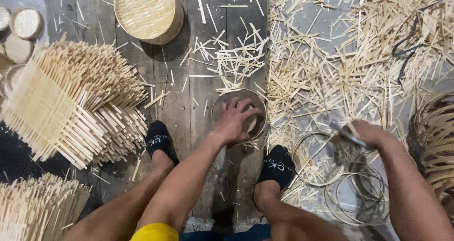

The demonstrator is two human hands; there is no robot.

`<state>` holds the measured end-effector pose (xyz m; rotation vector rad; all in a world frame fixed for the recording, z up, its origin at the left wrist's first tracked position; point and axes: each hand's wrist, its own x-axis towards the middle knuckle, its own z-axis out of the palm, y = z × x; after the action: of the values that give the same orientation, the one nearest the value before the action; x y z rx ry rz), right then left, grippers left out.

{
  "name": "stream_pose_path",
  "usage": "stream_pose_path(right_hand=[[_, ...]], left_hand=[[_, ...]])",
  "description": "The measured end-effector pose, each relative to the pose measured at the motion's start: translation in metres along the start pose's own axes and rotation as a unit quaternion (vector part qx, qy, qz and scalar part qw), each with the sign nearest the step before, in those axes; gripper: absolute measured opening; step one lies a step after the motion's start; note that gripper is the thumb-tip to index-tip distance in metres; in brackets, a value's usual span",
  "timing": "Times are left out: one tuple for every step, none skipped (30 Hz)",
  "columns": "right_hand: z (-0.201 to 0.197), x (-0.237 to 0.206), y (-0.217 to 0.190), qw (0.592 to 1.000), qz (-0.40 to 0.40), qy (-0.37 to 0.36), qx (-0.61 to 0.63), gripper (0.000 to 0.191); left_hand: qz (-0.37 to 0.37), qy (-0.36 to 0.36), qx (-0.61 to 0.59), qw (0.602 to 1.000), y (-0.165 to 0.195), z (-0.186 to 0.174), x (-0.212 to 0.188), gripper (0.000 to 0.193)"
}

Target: The person sits on the floor and repeatedly trims the protruding bamboo strips from the rim of a small round basket using shears. After each trim, the person places the finished basket aside and picks up a new one to repeat the process.

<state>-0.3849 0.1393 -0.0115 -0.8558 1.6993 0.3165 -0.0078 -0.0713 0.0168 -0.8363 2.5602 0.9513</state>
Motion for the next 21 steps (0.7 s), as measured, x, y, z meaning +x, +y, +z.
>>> stream_pose_path(right_hand=[[0.013, -0.002, -0.002, 0.999, 0.014, -0.025, -0.02, 0.047], [0.027, -0.004, -0.007, 0.998, 0.027, -0.05, -0.039, 0.049], [0.035, 0.004, -0.016, 0.997, 0.004, -0.068, -0.034, 0.046], [0.042, 0.016, -0.03, 0.996, -0.021, -0.085, -0.029, 0.046], [0.042, 0.031, -0.042, 0.994, -0.042, -0.065, -0.072, 0.042], [0.036, 0.045, -0.051, 0.99, -0.064, -0.046, -0.115, 0.041], [0.023, 0.052, -0.05, 0.996, -0.057, -0.015, -0.071, 0.043], [0.008, 0.06, -0.049, 0.998, -0.05, 0.017, -0.026, 0.048], [-0.004, 0.065, -0.046, 0.983, -0.048, 0.112, 0.135, 0.044], [-0.015, 0.066, -0.045, 0.934, -0.043, 0.204, 0.291, 0.048], [-0.021, 0.066, -0.047, 0.933, 0.001, 0.261, 0.248, 0.047], [-0.025, 0.066, -0.046, 0.924, 0.047, 0.319, 0.204, 0.05], [-0.023, 0.066, -0.045, 0.909, 0.093, 0.374, 0.161, 0.057], [-0.016, 0.062, -0.048, 0.921, 0.091, 0.336, 0.172, 0.058], [-0.004, 0.054, -0.053, 0.933, 0.088, 0.299, 0.182, 0.061], [0.005, 0.046, -0.061, 0.943, 0.083, 0.262, 0.189, 0.064], [0.02, 0.034, -0.069, 0.951, 0.02, 0.267, 0.157, 0.067], [0.038, 0.021, -0.078, 0.953, -0.043, 0.27, 0.127, 0.069], [0.049, 0.014, -0.09, 0.961, -0.054, 0.268, 0.05, 0.066], [0.058, 0.009, -0.102, 0.962, -0.064, 0.263, -0.029, 0.062], [0.063, 0.006, -0.113, 0.948, -0.089, 0.296, -0.075, 0.063]], left_hand=[[-0.003, -0.007, 0.0, 1.0, 0.0, 0.001, 0.001, 0.103], [-0.006, -0.014, 0.001, 1.0, -0.001, 0.002, 0.002, 0.104], [-0.003, -0.016, 0.004, 1.0, -0.002, 0.003, 0.002, 0.104], [0.0, -0.015, 0.009, 1.0, -0.004, 0.003, 0.003, 0.104], [0.002, -0.016, 0.014, 1.0, -0.005, 0.004, 0.002, 0.104], [0.013, 0.001, 0.006, 1.0, -0.006, 0.006, 0.0, 0.104], [0.022, 0.018, -0.001, 1.0, -0.006, 0.008, -0.003, 0.104], [0.031, 0.035, -0.008, 0.999, -0.006, 0.01, -0.007, 0.104], [0.017, 0.081, -0.007, 0.997, -0.004, 0.014, -0.011, 0.104], [0.004, 0.128, -0.004, 0.992, 0.0, 0.019, -0.015, 0.104], [-0.007, 0.177, -0.004, 0.984, 0.004, 0.024, -0.017, 0.103], [-0.025, 0.181, -0.01, 0.983, 0.008, 0.028, -0.017, 0.101], [-0.042, 0.183, -0.015, 0.982, 0.012, 0.031, -0.017, 0.098], [-0.06, 0.181, -0.022, 0.981, 0.014, 0.034, -0.017, 0.096], [-0.066, 0.17, -0.023, 0.983, 0.017, 0.036, -0.017, 0.097], [-0.074, 0.162, -0.025, 0.984, 0.019, 0.037, -0.016, 0.098], [-0.082, 0.153, -0.026, 0.984, 0.02, 0.037, -0.016, 0.099], [-0.072, 0.148, -0.025, 0.986, 0.02, 0.037, -0.017, 0.098], [-0.062, 0.143, -0.024, 0.988, 0.02, 0.036, -0.017, 0.098], [-0.052, 0.136, -0.023, 0.989, 0.021, 0.036, -0.019, 0.097], [-0.033, 0.136, -0.012, 0.99, 0.02, 0.035, -0.019, 0.097]])
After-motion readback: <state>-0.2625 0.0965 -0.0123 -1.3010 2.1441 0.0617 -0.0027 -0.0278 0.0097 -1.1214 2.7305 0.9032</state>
